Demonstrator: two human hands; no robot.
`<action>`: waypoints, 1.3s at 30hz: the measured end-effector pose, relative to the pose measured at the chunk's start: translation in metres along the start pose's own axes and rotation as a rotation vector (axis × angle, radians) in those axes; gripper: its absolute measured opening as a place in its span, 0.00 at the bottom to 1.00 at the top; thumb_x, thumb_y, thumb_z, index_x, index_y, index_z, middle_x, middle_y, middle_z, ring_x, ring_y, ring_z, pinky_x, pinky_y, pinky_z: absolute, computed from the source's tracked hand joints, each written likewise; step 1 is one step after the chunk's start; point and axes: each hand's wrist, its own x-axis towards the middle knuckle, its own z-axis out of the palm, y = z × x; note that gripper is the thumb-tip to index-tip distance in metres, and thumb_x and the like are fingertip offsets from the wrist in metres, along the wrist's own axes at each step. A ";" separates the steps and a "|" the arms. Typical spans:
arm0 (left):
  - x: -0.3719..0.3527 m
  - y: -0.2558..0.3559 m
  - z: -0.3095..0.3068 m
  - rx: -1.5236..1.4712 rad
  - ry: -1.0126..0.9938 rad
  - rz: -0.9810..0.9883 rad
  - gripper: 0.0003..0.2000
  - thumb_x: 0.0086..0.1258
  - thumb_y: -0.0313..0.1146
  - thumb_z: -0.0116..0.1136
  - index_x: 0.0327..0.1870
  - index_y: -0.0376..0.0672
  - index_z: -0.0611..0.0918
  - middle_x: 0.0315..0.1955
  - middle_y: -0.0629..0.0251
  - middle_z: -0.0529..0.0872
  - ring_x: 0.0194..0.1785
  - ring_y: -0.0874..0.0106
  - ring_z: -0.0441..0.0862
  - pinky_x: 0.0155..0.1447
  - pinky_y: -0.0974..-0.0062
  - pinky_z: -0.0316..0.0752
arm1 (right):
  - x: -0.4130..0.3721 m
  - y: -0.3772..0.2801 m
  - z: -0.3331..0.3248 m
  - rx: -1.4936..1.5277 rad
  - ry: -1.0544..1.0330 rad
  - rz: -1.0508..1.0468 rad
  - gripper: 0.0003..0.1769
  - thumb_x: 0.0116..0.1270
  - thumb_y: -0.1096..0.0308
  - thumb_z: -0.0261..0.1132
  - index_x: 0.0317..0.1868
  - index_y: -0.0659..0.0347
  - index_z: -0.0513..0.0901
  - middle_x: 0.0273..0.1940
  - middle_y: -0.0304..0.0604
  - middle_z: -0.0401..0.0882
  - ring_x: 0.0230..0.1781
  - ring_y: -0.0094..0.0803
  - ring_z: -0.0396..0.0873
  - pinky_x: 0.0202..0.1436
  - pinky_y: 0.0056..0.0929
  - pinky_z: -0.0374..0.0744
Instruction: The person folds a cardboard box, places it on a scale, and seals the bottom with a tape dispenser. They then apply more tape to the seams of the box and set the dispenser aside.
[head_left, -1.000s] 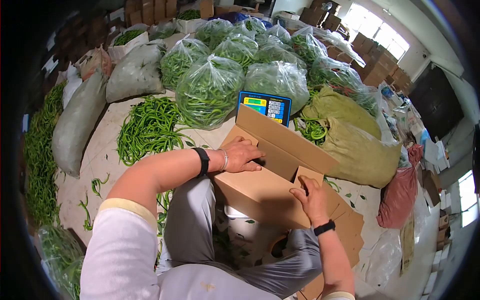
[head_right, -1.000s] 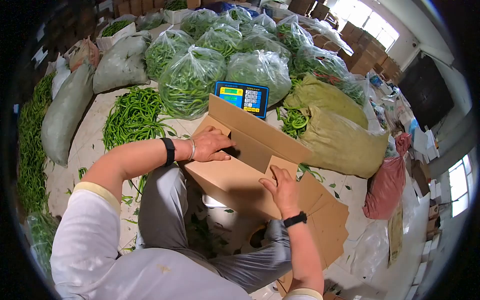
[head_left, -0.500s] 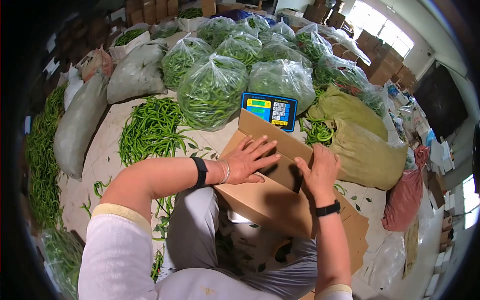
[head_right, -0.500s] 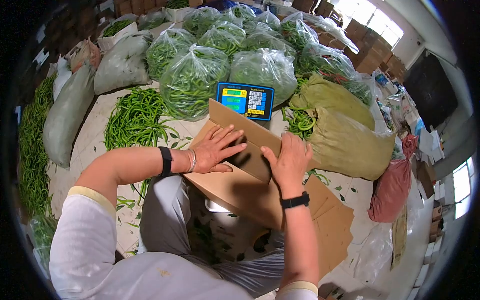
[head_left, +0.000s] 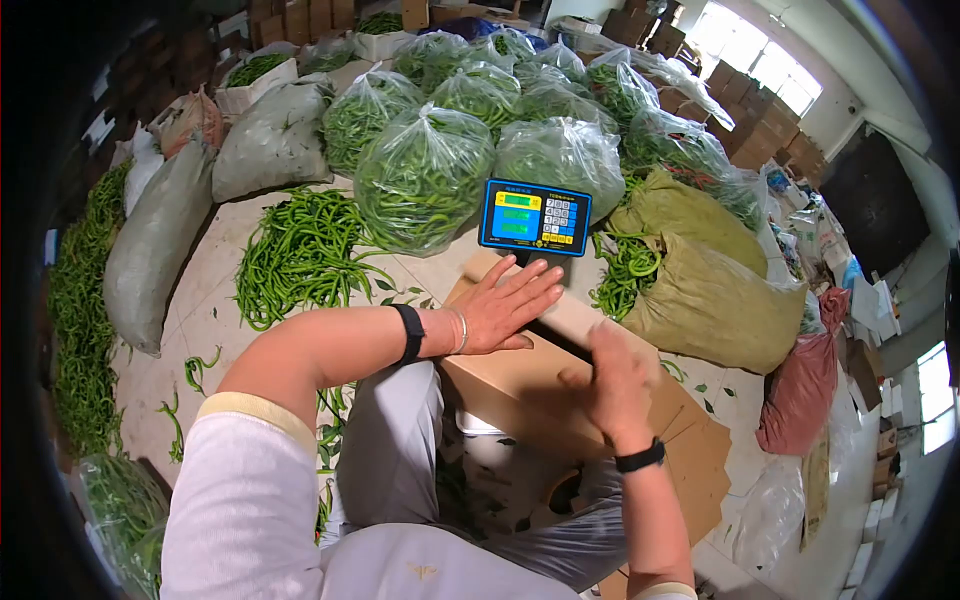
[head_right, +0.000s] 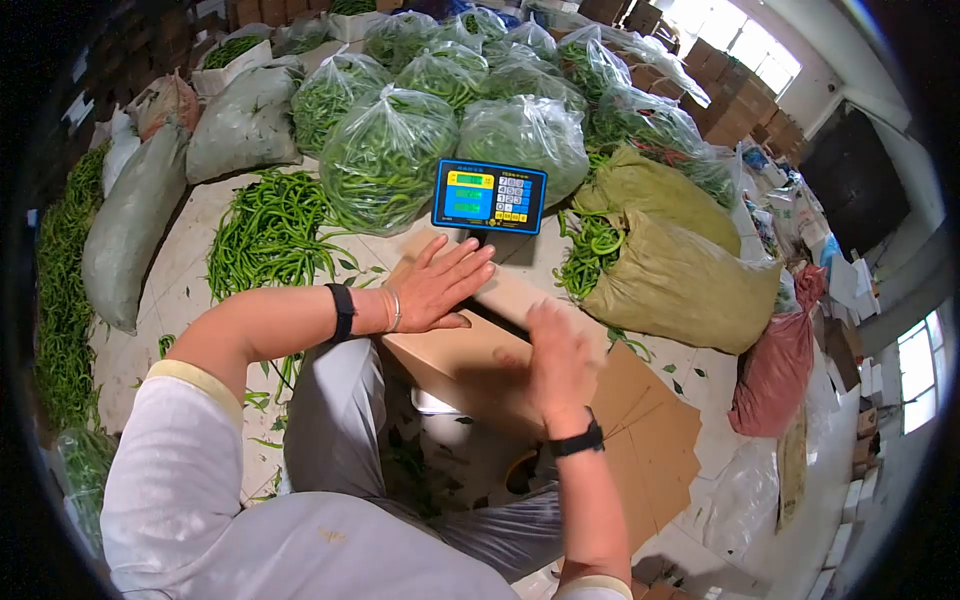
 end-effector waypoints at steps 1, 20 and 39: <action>0.001 0.001 0.001 0.025 -0.028 0.011 0.42 0.63 0.54 0.56 0.73 0.46 0.51 0.74 0.59 0.48 0.77 0.59 0.43 0.73 0.45 0.37 | -0.014 0.000 0.017 0.026 -0.075 -0.011 0.46 0.57 0.50 0.66 0.71 0.59 0.56 0.72 0.52 0.53 0.73 0.48 0.51 0.69 0.59 0.50; -0.009 -0.040 0.025 -0.282 0.044 -0.776 0.43 0.62 0.55 0.57 0.72 0.40 0.54 0.73 0.46 0.43 0.73 0.45 0.49 0.70 0.54 0.58 | -0.073 0.025 0.005 0.155 0.140 0.198 0.34 0.63 0.47 0.61 0.68 0.49 0.67 0.73 0.59 0.46 0.72 0.55 0.50 0.70 0.53 0.53; 0.010 -0.088 0.053 -0.719 -0.162 -0.586 0.37 0.71 0.52 0.46 0.72 0.35 0.52 0.72 0.49 0.52 0.75 0.59 0.49 0.75 0.70 0.47 | -0.104 -0.006 0.034 1.121 0.440 0.612 0.27 0.64 0.68 0.63 0.64 0.58 0.70 0.72 0.56 0.46 0.73 0.45 0.48 0.73 0.36 0.50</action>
